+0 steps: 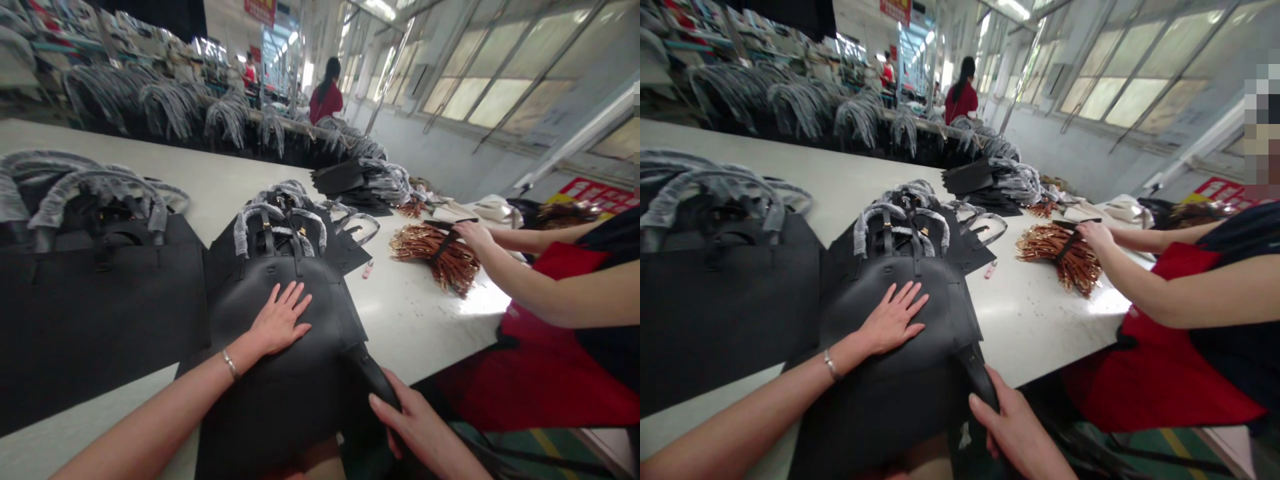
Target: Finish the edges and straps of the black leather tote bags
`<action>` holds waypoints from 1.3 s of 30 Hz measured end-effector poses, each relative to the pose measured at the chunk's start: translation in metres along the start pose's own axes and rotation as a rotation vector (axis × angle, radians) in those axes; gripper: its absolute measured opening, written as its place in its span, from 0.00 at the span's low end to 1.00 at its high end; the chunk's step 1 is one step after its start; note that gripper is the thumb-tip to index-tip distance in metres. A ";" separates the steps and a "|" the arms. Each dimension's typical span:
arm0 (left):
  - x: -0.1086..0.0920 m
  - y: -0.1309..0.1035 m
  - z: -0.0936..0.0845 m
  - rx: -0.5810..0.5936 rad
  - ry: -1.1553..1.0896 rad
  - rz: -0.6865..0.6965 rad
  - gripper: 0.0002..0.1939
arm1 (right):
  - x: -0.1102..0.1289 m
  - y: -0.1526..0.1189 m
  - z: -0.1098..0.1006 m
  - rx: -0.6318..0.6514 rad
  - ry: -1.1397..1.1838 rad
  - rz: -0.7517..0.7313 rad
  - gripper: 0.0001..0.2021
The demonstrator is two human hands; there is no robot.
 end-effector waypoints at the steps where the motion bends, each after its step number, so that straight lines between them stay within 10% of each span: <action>1: -0.003 -0.002 0.000 0.000 -0.014 -0.004 0.34 | 0.001 0.004 -0.001 -0.001 0.006 0.004 0.31; 17: -0.103 -0.053 0.009 0.163 -0.377 0.055 0.42 | 0.062 0.070 -0.016 0.010 -0.014 -0.064 0.26; 27: -0.112 -0.052 0.006 0.221 -0.466 0.054 0.41 | 0.097 0.104 -0.018 -0.097 -0.048 -0.093 0.20; 33: -0.118 -0.063 0.008 0.211 -0.456 0.096 0.42 | 0.079 0.082 -0.067 -0.137 0.071 0.009 0.17; 39: -0.124 -0.041 0.001 0.113 -0.306 0.126 0.30 | 0.046 0.071 -0.062 0.003 0.112 0.149 0.17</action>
Point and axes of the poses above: each hand's wrist, its own y-axis towards the middle knuckle, its own z-axis out of the palm, x = y × z, the point moved 7 cm from there along y, towards the middle knuckle, and after that the axes turned 2 degrees about -x, right-handed, at the moved point
